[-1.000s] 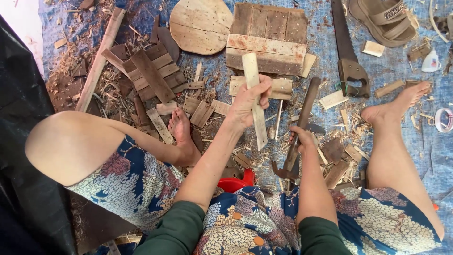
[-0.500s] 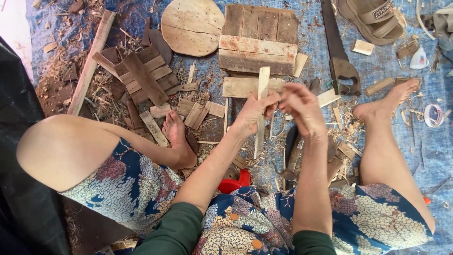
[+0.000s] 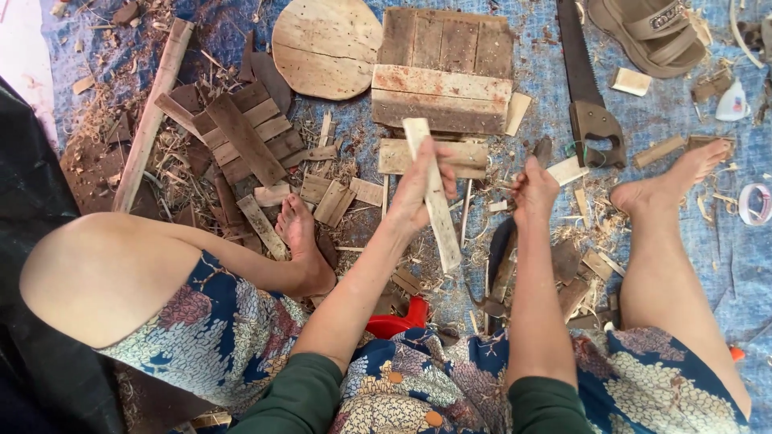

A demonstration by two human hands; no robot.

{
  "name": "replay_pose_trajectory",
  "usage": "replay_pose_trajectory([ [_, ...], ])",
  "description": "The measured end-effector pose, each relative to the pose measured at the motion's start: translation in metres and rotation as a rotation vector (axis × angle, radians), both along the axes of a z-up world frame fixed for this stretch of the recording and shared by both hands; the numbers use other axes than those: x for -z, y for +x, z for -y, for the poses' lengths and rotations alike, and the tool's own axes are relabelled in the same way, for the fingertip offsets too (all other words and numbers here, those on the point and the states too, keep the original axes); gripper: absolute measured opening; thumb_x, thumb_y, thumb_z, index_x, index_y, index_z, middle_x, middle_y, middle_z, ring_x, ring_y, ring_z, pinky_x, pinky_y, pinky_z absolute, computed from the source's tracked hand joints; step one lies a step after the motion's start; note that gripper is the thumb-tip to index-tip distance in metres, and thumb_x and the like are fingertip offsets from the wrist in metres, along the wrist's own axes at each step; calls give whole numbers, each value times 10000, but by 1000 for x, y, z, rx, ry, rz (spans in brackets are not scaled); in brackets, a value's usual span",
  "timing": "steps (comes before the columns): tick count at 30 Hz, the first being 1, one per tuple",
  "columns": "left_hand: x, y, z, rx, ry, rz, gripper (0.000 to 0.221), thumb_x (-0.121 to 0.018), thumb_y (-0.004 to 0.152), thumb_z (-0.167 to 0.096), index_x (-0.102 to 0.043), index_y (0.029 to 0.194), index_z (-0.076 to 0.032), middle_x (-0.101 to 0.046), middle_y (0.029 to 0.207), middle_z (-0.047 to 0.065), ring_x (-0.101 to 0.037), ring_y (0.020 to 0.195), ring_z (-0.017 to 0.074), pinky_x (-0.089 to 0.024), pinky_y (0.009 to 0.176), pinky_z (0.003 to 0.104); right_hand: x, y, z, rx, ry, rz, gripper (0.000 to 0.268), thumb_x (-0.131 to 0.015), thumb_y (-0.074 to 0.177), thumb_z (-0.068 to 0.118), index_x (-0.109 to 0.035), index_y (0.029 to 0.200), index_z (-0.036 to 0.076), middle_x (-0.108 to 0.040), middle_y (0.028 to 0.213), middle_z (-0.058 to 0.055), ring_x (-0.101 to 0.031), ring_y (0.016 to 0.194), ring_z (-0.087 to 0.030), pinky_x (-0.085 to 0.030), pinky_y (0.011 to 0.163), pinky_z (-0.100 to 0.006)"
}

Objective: Assembling a wooden structure from scrap pieces using a hammer and nails on a floor workspace.

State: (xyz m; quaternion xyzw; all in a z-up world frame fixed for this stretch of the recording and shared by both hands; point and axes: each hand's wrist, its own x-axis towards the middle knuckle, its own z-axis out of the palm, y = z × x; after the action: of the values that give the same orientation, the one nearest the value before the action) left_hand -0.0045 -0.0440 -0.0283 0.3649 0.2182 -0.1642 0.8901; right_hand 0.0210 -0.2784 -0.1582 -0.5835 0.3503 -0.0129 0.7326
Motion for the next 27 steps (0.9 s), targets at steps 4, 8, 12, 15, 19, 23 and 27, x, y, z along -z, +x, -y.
replay_pose_trajectory([
  [4,23,12,-17,-118,-61,63,582,-519,999,-650,-574,1170,-97,-730,808,94,-757,736,199,-669,684,368,92,12,42,122,67,-156,180,-681,991,248,-608,903,109,-677,687,-50,-708,553,-147,-630,494,-259],
  [8,18,15,-31,-151,-57,108,678,-455,1016,-681,-598,1320,-92,-761,924,127,-772,919,250,-648,864,453,127,37,41,69,-23,-183,215,-671,998,262,-615,906,76,-696,691,-88,-712,515,-170,-611,410,-295],
  [12,12,15,-39,-162,-40,142,655,-426,1055,-655,-572,1375,-102,-758,986,138,-742,1043,278,-577,978,486,126,56,32,48,-79,-183,267,-683,1013,270,-613,888,44,-683,646,-103,-694,466,-170,-581,363,-285],
  [15,13,17,-44,-150,-66,145,667,-442,1047,-672,-573,1375,-106,-755,1032,153,-719,1104,312,-525,1031,524,124,72,26,-35,-300,-241,245,-678,966,207,-653,763,71,-698,616,-91,-704,447,-168,-603,379,-298],
  [19,20,21,-51,-201,-210,129,638,-465,1049,-640,-601,1292,-66,-744,995,200,-713,1085,382,-529,1018,599,145,85,34,-268,-711,-363,369,-667,932,303,-716,592,168,-650,507,-52,-611,362,-104,-574,363,-244],
  [23,25,21,-61,-281,-371,74,603,-501,1033,-623,-624,1156,-45,-727,927,227,-693,1085,437,-498,1052,664,156,95,41,-323,-879,-404,324,-677,942,345,-701,673,165,-656,504,-33,-594,341,-93,-561,354,-244],
  [27,26,26,-72,-322,-436,49,573,-494,1034,-616,-625,1075,-60,-714,913,214,-682,1099,438,-478,1067,678,133,88,33,-246,-788,-329,205,-676,947,270,-739,941,75,-716,601,-43,-649,382,-117,-582,319,-207],
])
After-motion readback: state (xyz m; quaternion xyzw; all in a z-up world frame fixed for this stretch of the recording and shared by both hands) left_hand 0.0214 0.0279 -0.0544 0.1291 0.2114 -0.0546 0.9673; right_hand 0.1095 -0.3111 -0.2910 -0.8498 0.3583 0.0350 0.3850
